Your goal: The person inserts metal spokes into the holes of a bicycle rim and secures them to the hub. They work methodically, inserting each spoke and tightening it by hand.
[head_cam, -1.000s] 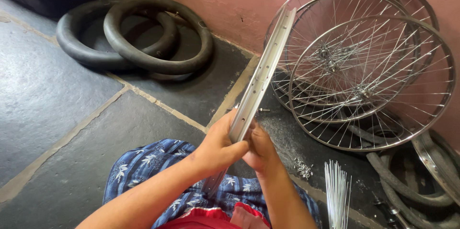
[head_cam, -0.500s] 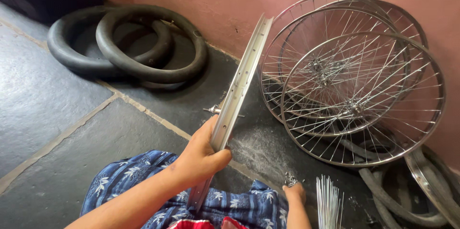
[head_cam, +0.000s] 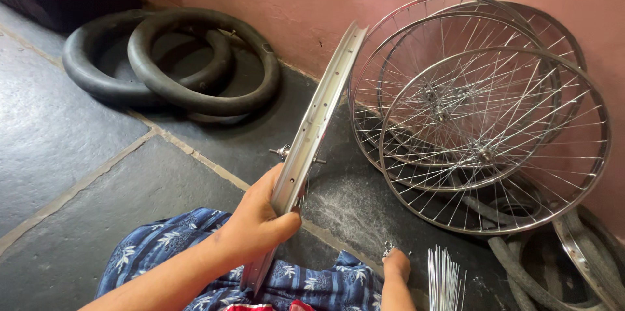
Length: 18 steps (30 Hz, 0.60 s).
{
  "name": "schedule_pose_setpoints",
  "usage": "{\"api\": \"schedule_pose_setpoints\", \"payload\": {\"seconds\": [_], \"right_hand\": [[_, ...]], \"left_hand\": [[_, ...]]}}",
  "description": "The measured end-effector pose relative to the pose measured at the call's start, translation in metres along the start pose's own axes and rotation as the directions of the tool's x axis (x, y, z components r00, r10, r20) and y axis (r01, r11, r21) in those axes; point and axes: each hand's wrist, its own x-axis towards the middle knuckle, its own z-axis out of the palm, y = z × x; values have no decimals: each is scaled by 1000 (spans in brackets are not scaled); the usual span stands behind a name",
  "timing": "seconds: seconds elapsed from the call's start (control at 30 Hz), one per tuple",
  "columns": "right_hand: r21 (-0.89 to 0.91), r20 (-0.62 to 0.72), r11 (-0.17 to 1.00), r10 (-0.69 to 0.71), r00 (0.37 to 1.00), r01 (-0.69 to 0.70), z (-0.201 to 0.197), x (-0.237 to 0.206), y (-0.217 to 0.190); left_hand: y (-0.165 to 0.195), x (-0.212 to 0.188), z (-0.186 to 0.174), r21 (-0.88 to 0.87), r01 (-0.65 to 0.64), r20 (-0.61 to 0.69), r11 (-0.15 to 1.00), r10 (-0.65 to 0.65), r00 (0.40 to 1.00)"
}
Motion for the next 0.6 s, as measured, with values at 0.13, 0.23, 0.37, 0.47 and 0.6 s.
{"api": "schedule_pose_setpoints", "payload": {"seconds": [0.13, 0.23, 0.37, 0.47, 0.6], "right_hand": [[82, -216, 996, -6, 976, 24, 7, -3, -6], [127, -369, 929, -280, 886, 347, 11, -8, -11], [57, -196, 956, -271, 943, 286, 11, -6, -11], [56, -116, 983, -168, 979, 175, 7, -5, -10], [7, -102, 996, -89, 991, 90, 3, -9, -12]], "left_hand": [[0, -4, -1, 5, -62, -9, 998, 62, 998], [0, -7, -2, 28, -38, 2, 999, 38, 999], [-2, -5, -5, 34, -35, -9, 999, 36, 999], [-3, -6, -5, 53, -48, -16, 997, 49, 999], [-3, -6, -6, 23, -2, -10, 1000, 2, 1000]]}}
